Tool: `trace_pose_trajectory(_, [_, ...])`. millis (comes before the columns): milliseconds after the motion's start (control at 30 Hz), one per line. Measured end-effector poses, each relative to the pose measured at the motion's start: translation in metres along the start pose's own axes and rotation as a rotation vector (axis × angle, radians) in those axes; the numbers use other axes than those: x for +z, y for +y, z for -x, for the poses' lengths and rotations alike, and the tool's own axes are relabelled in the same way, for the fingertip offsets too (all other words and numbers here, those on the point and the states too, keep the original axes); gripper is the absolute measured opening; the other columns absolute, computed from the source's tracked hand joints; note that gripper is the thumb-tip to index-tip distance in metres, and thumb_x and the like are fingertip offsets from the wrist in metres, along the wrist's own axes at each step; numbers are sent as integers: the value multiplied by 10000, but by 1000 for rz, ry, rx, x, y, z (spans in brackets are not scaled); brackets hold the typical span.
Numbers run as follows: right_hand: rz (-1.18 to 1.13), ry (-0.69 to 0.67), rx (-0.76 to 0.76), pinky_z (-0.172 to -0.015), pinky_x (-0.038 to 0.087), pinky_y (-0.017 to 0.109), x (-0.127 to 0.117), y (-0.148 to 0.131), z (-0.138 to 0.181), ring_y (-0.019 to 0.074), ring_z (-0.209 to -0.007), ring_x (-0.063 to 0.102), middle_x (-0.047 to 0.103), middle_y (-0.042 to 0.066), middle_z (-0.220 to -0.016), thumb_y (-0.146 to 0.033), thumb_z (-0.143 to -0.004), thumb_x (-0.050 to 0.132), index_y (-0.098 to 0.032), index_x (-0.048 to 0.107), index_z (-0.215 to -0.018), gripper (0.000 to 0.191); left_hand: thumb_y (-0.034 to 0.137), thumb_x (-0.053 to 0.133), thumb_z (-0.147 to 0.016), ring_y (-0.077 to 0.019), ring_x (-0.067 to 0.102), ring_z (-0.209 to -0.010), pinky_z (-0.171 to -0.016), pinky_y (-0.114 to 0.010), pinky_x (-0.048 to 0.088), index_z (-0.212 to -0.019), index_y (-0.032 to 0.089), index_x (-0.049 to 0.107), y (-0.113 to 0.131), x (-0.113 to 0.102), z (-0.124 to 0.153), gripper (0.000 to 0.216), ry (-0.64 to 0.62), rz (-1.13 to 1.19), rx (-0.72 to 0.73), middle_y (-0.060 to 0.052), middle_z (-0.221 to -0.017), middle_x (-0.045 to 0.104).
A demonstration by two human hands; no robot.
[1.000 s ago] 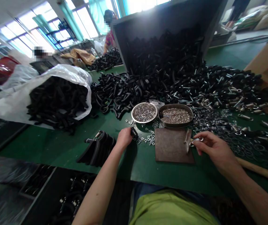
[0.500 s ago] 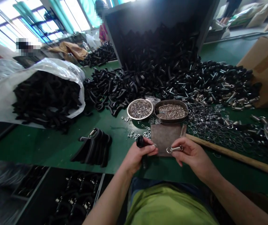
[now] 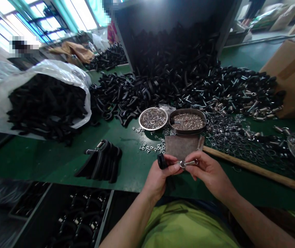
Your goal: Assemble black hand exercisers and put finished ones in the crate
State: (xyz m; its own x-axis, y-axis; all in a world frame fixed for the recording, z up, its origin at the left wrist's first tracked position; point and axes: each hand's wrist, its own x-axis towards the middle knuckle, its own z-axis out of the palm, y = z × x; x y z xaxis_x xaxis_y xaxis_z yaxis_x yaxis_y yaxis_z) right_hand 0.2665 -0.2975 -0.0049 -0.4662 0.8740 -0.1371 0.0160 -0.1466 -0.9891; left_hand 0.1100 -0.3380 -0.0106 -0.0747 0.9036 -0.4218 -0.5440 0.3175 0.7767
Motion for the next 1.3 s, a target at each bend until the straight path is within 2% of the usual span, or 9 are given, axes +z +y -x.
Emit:
trace_pose_trajectory(233, [-22, -17, 58, -449, 346, 221, -1, -4, -4, 76, -486, 450, 528, -49, -631, -358, -764, 650, -204, 547, -837, 199, 178, 809, -576, -119, 628, -649, -681, -248, 517, -793, 136, 626, -1, -1, -1, 287, -38, -50, 26, 3, -706, 648])
trace_pose_trajectory(367, [-17, -15, 15, -468, 358, 221, 0, -6, -3, 81, -526, 460, 560, -32, -686, -351, -765, 653, -208, 558, -841, 188, 186, 813, -570, -125, 633, -646, -679, -257, 523, -801, 133, 625, 0, -1, -3, 303, -4, -47, 24, -1, -710, 650])
trace_pose_trajectory(567, [22, -56, 46, -448, 317, 210, -1, -6, -4, 74, -502, 428, 504, -52, -618, -335, -771, 643, -207, 571, -836, 161, 188, 820, -555, -131, 632, -644, -675, -262, 525, -800, 124, 625, 1, 1, -2, 319, 22, -41, 24, -4, -698, 649])
trace_pose_trajectory(733, [71, -42, -9, -475, 322, 210, -1, -9, -4, 74, -534, 438, 527, -41, -648, -310, -768, 651, -201, 593, -819, 134, 183, 812, -571, -106, 612, -640, -663, -232, 510, -792, 121, 625, 1, 5, -1, 296, 51, -23, 25, 11, -700, 631])
trace_pose_trajectory(833, [42, -38, 21, -463, 327, 209, -1, -8, -5, 72, -516, 438, 524, -43, -633, -314, -754, 662, -194, 585, -818, 156, 194, 805, -584, -108, 608, -654, -678, -243, 502, -805, 131, 622, 1, 4, -2, 293, 40, -40, 30, 13, -719, 630])
trace_pose_trajectory(967, [-125, -24, 135, -441, 358, 215, -2, -1, -9, 74, -479, 450, 521, -47, -632, -354, -764, 641, -189, 552, -878, 219, 227, 788, -606, -125, 596, -682, -696, -254, 477, -796, 152, 626, 1, -2, -3, 261, 17, -211, 132, 7, -741, 637])
trace_pose_trajectory(1100, [-42, 51, 70, -666, 480, 263, -5, 1, -13, 127, -717, 597, 632, 6, -811, -309, -726, 683, -187, 585, -928, 255, 250, 747, -653, -124, 569, -681, -661, -229, 436, -773, 151, 655, -2, -5, -6, 181, 73, -510, 257, -12, -744, 641])
trace_pose_trajectory(1167, [77, 63, 19, -730, 490, 285, -7, -4, -13, 153, -789, 622, 663, 23, -861, -296, -729, 677, -194, 607, -932, 238, 298, 708, -697, -117, 553, -634, -595, -223, 423, -821, 153, 638, -7, -4, -7, 204, 52, -460, 188, -21, -751, 637])
trace_pose_trajectory(1300, [246, 79, -46, -647, 508, 281, -9, -22, -9, 162, -709, 642, 681, 16, -787, -282, -754, 639, -210, 623, -939, 199, 322, 705, -691, -43, 349, -453, -414, -163, 249, -811, 145, 555, -21, 5, -9, 261, -58, -110, -133, 31, -614, 507])
